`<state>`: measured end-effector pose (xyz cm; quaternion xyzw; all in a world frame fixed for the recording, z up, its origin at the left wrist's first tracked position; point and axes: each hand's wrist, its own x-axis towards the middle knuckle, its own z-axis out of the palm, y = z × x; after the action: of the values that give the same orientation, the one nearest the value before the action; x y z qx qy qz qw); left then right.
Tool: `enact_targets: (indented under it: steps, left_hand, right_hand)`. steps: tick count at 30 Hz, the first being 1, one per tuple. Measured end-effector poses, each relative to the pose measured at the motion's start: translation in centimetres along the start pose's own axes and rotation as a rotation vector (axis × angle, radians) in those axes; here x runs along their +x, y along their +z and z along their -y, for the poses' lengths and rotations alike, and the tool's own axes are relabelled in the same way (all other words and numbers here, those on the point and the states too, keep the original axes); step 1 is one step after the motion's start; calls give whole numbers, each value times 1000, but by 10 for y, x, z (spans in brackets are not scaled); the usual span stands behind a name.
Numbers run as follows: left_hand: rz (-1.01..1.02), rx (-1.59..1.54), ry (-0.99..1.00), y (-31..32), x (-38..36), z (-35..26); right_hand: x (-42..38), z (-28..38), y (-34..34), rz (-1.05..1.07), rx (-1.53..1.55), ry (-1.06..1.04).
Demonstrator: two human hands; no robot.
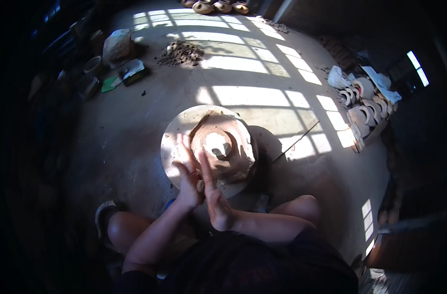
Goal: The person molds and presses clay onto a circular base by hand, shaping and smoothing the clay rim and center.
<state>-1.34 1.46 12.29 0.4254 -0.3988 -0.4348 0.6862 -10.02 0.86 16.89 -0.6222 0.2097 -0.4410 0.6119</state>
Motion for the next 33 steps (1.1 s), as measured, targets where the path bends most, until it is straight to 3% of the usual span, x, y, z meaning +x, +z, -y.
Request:
enact_targets:
  steps: [1,4,6,7,8,9,11,12,13,16,18,19,21,22,24,26,29,31,33]
  left_hand:
    - [23,41,26,-4,0,-5]
    - [228,204,353,-7,-14,23]
    - [148,155,396,-9,-11,33]
    - [103,102,314,-4,-11,22]
    - [54,43,236,1,-9,7]
    - [6,-37,62,6,-9,-12]
    - [94,-25,62,20,-18,-23]
    - [138,-20,63,27,-22,-28]
    - [172,-47,130,29,-20,-24]
    - [40,146,155,17,-8,-25]
    - [-111,-52,-72,15,-8,-7]
    - [-202,-161,-172,14,-9,2]
    - [-176,10,-222,30,-25,10]
    - [-188,-191,-148,41,-23,16]
    - [-277,-239,-52,37,-10,23]
    - [-253,93,-57,20,5,10]
    - [-352,700,55,-5,17,13]
    - [-510,941,55,-26,30,28]
    - [-577,907,-125,-62,44,59]
  right_hand:
    - [4,1,0,-19,165,158]
    - [27,-4,-22,-43,707,572]
    - [18,-11,-21,66,438,390]
    - [5,-8,-13,172,241,246]
    - [0,-3,-15,262,-50,-18]
    - [0,-2,-13,176,108,72]
    - [19,-2,-11,13,423,224]
    - [28,-15,-28,5,715,423]
    - [27,-17,-30,-183,751,533]
    - [-4,-12,-12,-45,414,351]
    - [-9,-3,-9,56,248,220]
    - [-3,-8,-14,28,371,287]
    - [8,-26,-26,-33,619,423]
    - [12,-13,-25,-158,699,547]
    - [3,-14,-19,-154,542,530]
    - [-13,-22,-15,-179,553,486]
    - [-11,-26,-28,40,17,317]
    - [5,-20,-38,2,55,482]
    - [23,-4,-52,-33,58,659]
